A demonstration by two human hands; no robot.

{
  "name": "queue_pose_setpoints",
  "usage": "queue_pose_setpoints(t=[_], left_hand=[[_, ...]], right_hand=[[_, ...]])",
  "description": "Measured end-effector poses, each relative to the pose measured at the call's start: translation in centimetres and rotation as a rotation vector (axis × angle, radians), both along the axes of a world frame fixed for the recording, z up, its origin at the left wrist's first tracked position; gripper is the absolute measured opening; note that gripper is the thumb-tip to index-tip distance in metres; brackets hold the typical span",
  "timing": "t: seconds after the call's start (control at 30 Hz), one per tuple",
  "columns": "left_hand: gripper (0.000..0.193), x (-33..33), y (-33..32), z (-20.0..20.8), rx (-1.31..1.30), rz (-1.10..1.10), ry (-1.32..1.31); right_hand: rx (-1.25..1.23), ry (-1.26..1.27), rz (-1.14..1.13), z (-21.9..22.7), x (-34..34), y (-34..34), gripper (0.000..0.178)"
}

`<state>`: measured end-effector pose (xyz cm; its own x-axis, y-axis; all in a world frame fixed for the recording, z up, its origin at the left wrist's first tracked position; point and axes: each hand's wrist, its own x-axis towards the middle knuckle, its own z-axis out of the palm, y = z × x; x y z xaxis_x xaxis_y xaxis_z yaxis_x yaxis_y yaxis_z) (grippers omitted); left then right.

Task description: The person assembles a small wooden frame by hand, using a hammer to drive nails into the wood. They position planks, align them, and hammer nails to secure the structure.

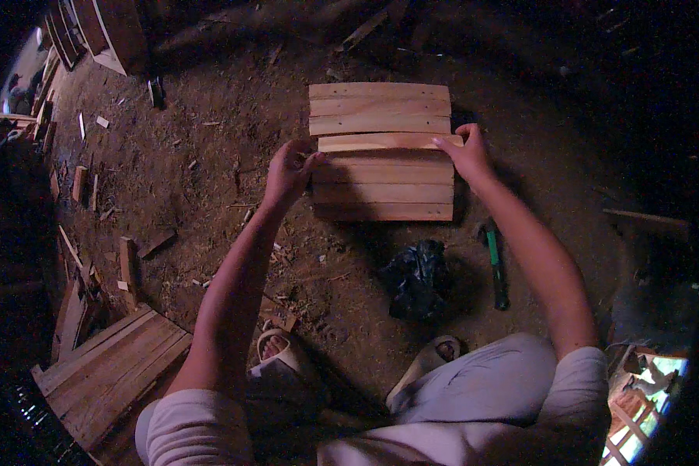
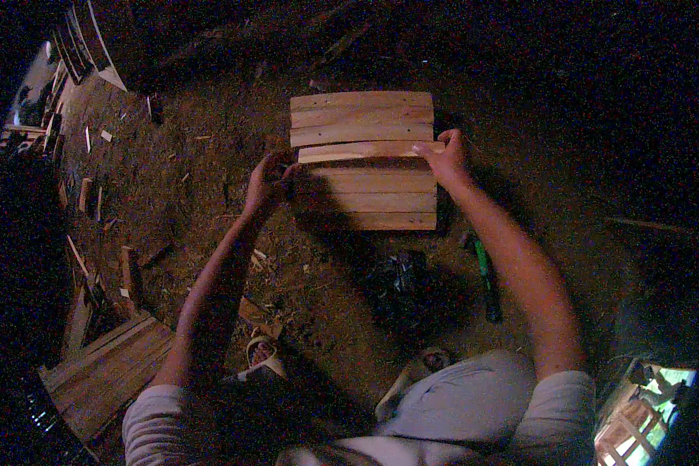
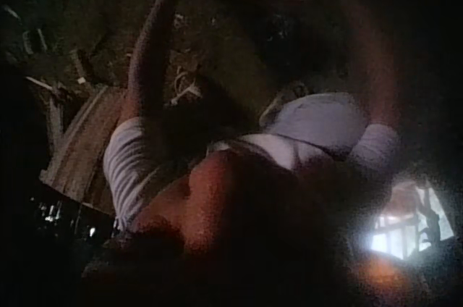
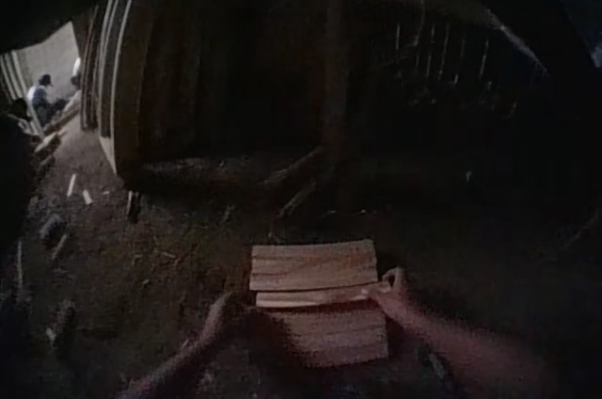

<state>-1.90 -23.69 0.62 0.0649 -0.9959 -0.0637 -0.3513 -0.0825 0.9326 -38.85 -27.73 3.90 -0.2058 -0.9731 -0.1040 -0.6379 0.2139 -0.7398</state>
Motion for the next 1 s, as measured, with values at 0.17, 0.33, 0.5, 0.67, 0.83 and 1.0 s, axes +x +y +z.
queue_pose_setpoints(t=[0.17,0.33,0.5,0.67,0.83,1.0], left_hand=[[0.034,1.0,-0.9,-1.2,0.049,0.056,0.235],[0.031,-1.4,-0.8,1.4,0.033,0.089,-0.010],[0.027,-0.8,-0.4,1.7,-0.035,0.068,-0.171],[0.025,-2.3,-0.8,3.1,0.037,0.006,-0.328],[0.031,0.7,-1.5,-1.2,0.052,0.155,0.173],[0.028,-1.3,-1.7,-0.1,0.051,0.028,0.048]], right_hand=[[-0.061,-0.089,0.105,-1.6,-0.6,-0.3,0.055],[-0.172,-0.053,0.086,-3.4,-2.1,0.1,0.053],[-0.147,-0.091,0.081,-2.8,-0.4,-0.4,0.056],[-0.133,-0.007,0.044,-4.5,-1.6,-0.6,0.060],[-0.265,0.025,0.133,-5.0,-0.3,-0.5,0.062],[-0.159,0.026,0.086,-4.6,-0.9,0.0,0.059]])
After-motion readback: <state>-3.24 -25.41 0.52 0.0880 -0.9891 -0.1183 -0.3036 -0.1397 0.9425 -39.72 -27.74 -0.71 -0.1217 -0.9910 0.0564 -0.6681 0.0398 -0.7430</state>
